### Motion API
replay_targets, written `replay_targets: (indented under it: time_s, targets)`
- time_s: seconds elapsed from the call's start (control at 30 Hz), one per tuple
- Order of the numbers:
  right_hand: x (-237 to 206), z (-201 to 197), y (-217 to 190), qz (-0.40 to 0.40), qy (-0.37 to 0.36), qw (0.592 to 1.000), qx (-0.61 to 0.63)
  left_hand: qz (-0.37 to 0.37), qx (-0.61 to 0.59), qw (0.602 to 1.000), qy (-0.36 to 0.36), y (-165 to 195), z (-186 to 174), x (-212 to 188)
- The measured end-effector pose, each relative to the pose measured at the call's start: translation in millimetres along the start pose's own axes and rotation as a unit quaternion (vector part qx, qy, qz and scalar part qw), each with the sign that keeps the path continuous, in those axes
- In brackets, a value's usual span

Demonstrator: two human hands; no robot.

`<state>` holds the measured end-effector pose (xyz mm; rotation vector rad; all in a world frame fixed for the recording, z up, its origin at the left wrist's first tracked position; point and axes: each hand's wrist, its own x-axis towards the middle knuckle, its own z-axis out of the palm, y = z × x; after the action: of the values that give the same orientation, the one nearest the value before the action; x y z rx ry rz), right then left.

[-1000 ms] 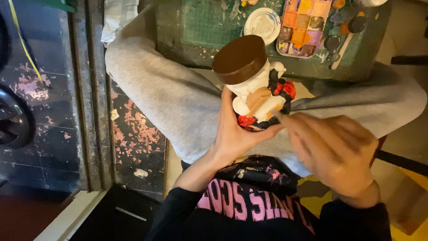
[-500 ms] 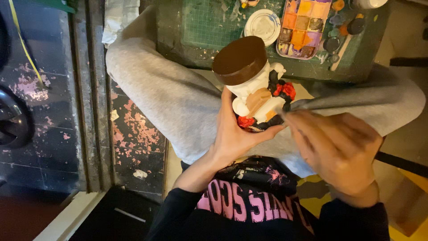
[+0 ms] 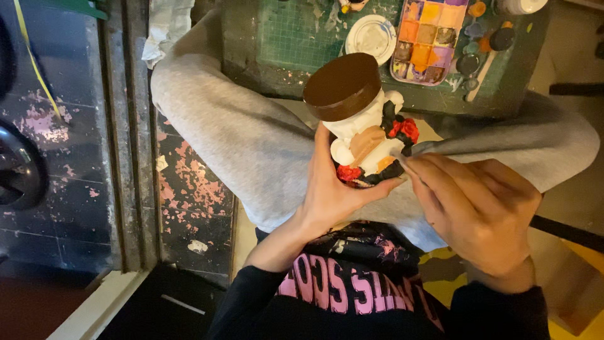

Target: The person sits on the floor holding a decorative figurine with black hair, red roses and a brown base on their lap, painting its white lower section with a small brush. They rotate the figurine to reach different sides, then use a tissue to wipe and touch up its surface.

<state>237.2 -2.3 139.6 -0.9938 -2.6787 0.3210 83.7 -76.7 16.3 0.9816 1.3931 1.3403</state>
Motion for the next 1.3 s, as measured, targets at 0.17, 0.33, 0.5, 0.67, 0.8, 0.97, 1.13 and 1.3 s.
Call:
replay_targets:
  time_s: [0.17,0.33,0.5,0.67,0.8,0.97,1.13,1.3]
  targets:
    - [-1.6,1.7,0.6,-0.023,0.000,1.000,0.005,-0.016,-0.047,0.999,-0.015,2.2,-1.7,0.3]
    - [-2.6,1.9,-1.1,-0.050,-0.006,0.999,0.011,-0.020,-0.039,0.999,-0.006,2.3,-0.9,0.9]
    - [-0.9,0.4,-0.6,-0.036,-0.003,0.999,-0.004,-0.012,-0.007,1.000,0.002,3.0,-0.3,1.1]
    - [-0.8,-2.0,-1.5,-0.037,-0.010,0.999,-0.018,-0.036,-0.037,0.999,-0.004,2.7,-0.3,-0.4]
    - [-0.9,-1.6,-1.2,-0.043,-0.010,0.999,-0.009,-0.030,-0.026,0.999,-0.002,0.8,-0.3,-1.5]
    - [-1.4,-1.6,0.2,-0.035,-0.006,0.999,-0.023,-0.032,-0.033,0.999,-0.003,0.6,0.3,-1.9]
    - [-1.5,-1.4,0.3,-0.029,0.004,0.999,-0.042,-0.028,0.000,1.000,0.001,2.5,-0.6,-1.1]
    - [-1.3,-2.7,0.1,-0.022,-0.007,1.000,-0.012,-0.034,-0.005,0.999,-0.005,3.3,-1.8,-1.8]
